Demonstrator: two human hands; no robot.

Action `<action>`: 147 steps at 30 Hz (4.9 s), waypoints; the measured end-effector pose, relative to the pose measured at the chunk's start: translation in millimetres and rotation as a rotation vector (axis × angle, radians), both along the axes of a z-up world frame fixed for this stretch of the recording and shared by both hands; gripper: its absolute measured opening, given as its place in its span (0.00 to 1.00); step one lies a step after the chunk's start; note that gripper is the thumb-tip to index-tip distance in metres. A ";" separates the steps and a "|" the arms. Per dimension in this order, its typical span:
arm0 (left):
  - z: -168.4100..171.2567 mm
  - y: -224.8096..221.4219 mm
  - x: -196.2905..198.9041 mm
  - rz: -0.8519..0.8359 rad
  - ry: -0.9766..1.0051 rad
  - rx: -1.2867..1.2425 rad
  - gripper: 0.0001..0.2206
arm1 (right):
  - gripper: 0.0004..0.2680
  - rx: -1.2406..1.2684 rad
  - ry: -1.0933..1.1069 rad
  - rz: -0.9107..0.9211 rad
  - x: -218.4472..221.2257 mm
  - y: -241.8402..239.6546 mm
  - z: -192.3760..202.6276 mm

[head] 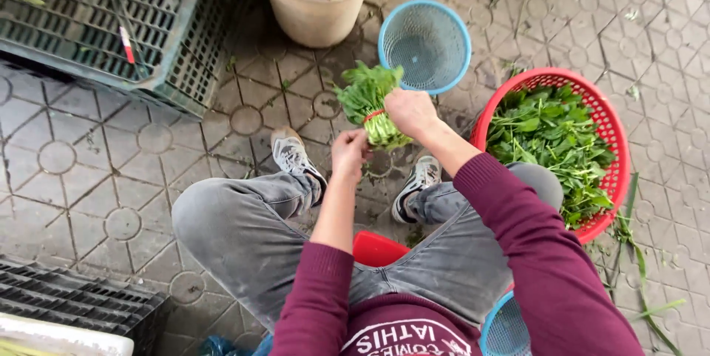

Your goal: Sorting, trimming, and bundling leafy green vegetables by hand in an outdoor processing area.

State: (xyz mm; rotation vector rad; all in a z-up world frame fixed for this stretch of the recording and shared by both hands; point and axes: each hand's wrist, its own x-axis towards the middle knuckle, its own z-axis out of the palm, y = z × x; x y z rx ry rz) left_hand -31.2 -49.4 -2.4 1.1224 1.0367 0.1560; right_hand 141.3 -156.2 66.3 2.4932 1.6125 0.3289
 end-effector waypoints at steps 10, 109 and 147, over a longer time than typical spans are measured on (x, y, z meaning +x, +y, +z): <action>121.1 -89.3 40.9 -0.116 -0.755 -1.111 0.04 | 0.07 0.399 -0.303 0.028 -67.1 -52.0 253.6; 244.2 -21.1 56.3 -0.436 -1.168 -1.123 0.23 | 0.11 0.128 -0.114 0.307 -34.0 -34.3 417.5; 241.4 -92.6 -47.6 -0.693 -1.129 0.284 0.19 | 0.08 0.219 -0.398 0.282 25.5 -30.6 288.2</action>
